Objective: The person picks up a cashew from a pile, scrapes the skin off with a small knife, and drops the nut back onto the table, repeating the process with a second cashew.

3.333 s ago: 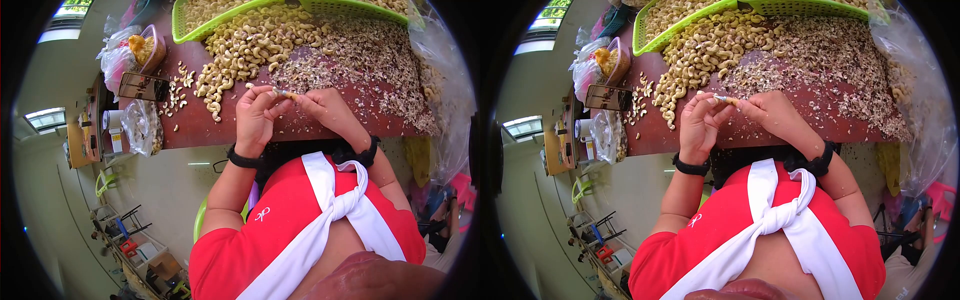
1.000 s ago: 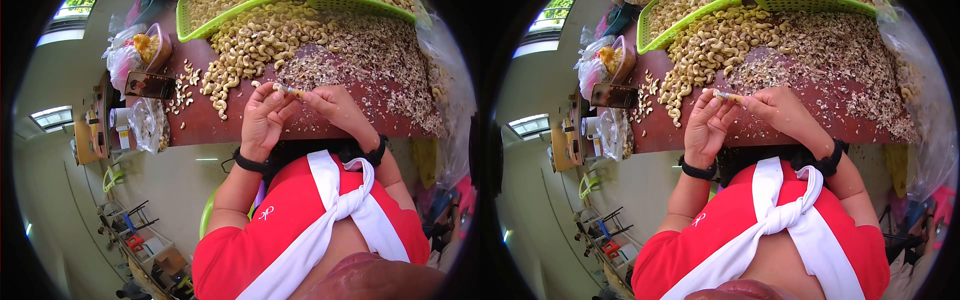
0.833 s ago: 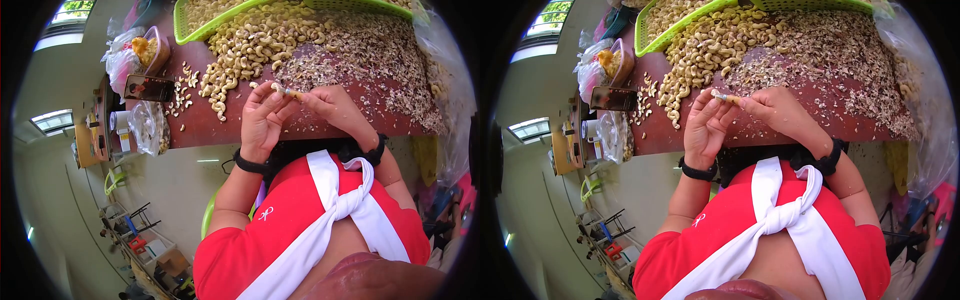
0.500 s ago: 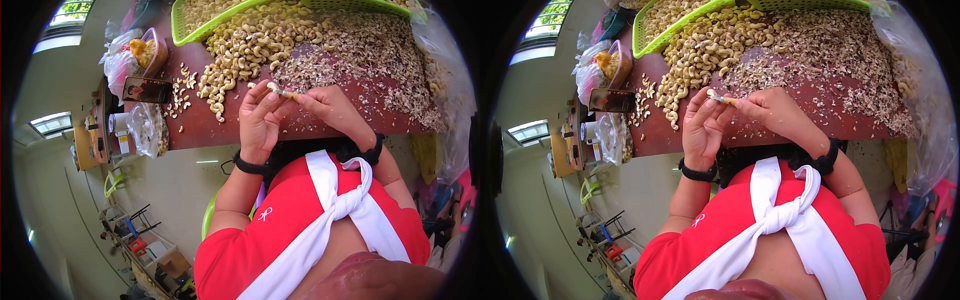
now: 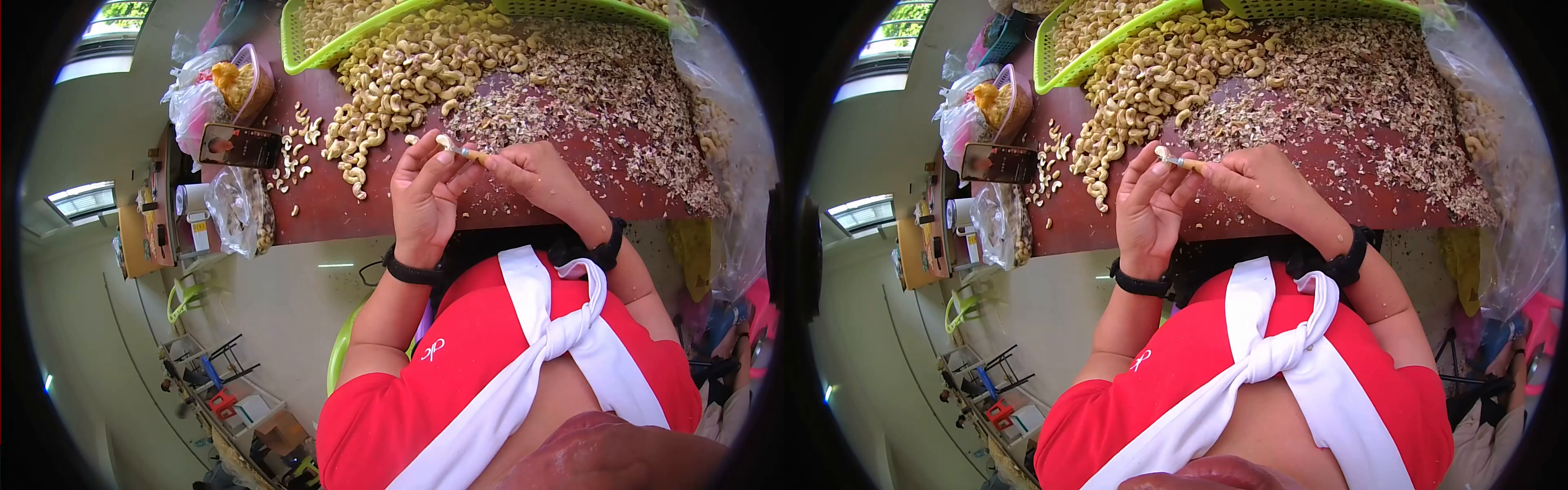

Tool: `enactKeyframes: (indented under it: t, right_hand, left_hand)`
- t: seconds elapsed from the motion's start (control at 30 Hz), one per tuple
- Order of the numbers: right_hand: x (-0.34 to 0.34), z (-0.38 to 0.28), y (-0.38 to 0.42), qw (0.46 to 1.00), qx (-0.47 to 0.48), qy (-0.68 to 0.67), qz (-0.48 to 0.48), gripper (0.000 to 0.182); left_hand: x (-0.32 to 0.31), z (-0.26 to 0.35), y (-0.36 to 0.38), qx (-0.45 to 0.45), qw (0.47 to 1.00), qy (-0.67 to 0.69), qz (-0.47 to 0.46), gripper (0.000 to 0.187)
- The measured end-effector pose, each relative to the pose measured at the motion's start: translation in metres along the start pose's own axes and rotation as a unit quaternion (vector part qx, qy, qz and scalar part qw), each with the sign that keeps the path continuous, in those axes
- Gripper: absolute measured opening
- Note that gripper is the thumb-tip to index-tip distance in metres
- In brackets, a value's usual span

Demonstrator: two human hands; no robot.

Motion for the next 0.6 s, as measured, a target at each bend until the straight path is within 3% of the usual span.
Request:
enactKeyframes:
  t: [0.6]
  right_hand:
    - [-0.0015,0.0053,0.0009,0.999,-0.020,-0.038,0.000,0.040]
  left_hand:
    - [-0.0019,-0.0034,0.0030,0.021,1.000,0.008,-0.007,0.027]
Point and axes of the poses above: each hand's wrist, its own y-axis away from the middle knuckle, its own x-axis out of the back of the hand, z = x × y, the point moved 9 cm from there along -y, towards the middle knuckle, and after that the axes turned 4 degrees about z, right-handed, at the moved point
